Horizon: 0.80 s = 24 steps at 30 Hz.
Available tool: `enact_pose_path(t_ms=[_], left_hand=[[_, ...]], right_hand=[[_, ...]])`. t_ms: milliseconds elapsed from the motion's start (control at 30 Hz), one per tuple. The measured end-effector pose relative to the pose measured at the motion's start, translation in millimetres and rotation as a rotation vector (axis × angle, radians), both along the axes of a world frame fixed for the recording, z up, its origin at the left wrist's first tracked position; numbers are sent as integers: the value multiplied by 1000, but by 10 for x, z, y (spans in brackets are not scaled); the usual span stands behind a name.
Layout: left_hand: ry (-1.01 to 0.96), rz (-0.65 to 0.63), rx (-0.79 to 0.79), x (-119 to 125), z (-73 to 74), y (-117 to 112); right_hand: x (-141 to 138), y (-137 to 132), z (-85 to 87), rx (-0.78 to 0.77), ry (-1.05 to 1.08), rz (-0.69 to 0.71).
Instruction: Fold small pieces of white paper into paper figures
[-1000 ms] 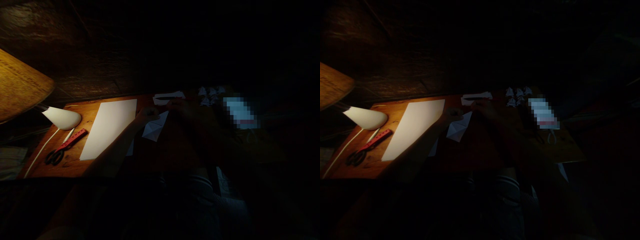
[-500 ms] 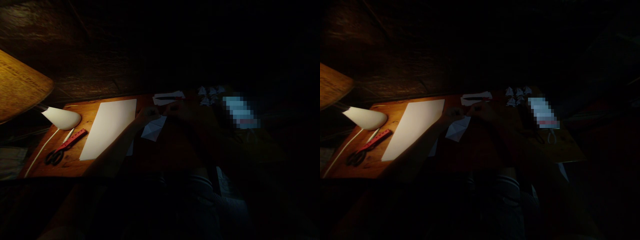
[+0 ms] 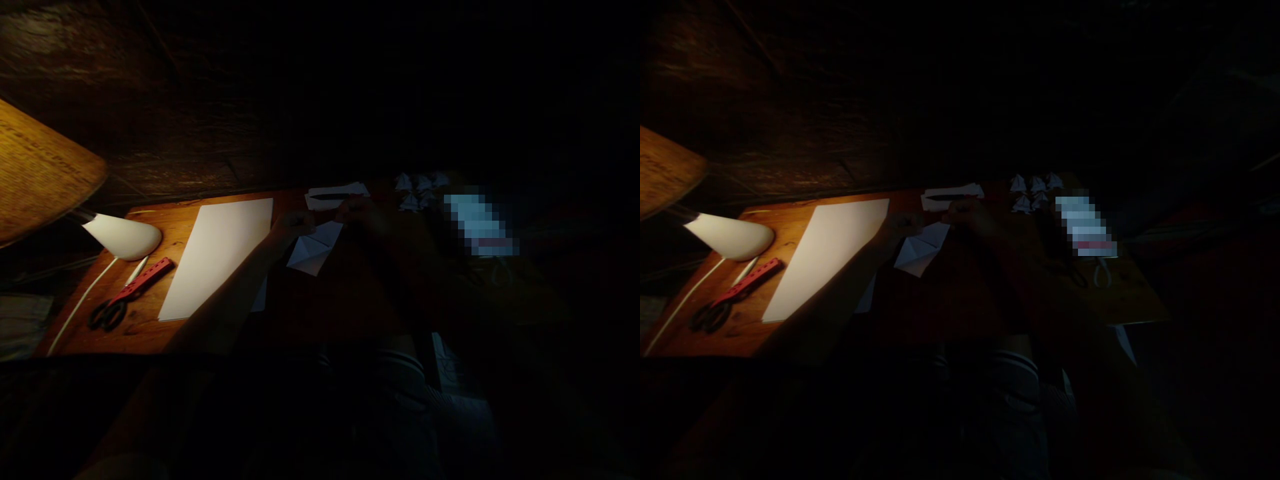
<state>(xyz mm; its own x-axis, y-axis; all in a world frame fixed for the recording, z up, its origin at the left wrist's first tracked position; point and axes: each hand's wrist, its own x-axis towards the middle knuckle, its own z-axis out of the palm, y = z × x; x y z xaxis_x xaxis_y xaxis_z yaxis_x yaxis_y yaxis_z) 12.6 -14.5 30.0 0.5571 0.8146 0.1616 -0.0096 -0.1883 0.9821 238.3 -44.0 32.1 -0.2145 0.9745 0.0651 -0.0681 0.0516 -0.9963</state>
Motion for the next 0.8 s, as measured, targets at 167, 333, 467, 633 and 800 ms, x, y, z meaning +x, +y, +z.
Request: enact_pose_path(t_ms=[167,333,467,633,800], left_hand=[[-50,30,-56,1,7,19],[-88,130,-91,4,-2,57],[-114,108,-77,3,-12,78],[-132,122,-57,3,-47,106],[-78,118,-63,-32,-53,123]], right_hand=[[-3,-15,11,-28,52,-28],[-14,-37,37,-32,82,-42],[-18,-54,75,-50,102,-48],[-24,-51,83,-72,114,-71],[-5,-30,65,-59,95,-58]])
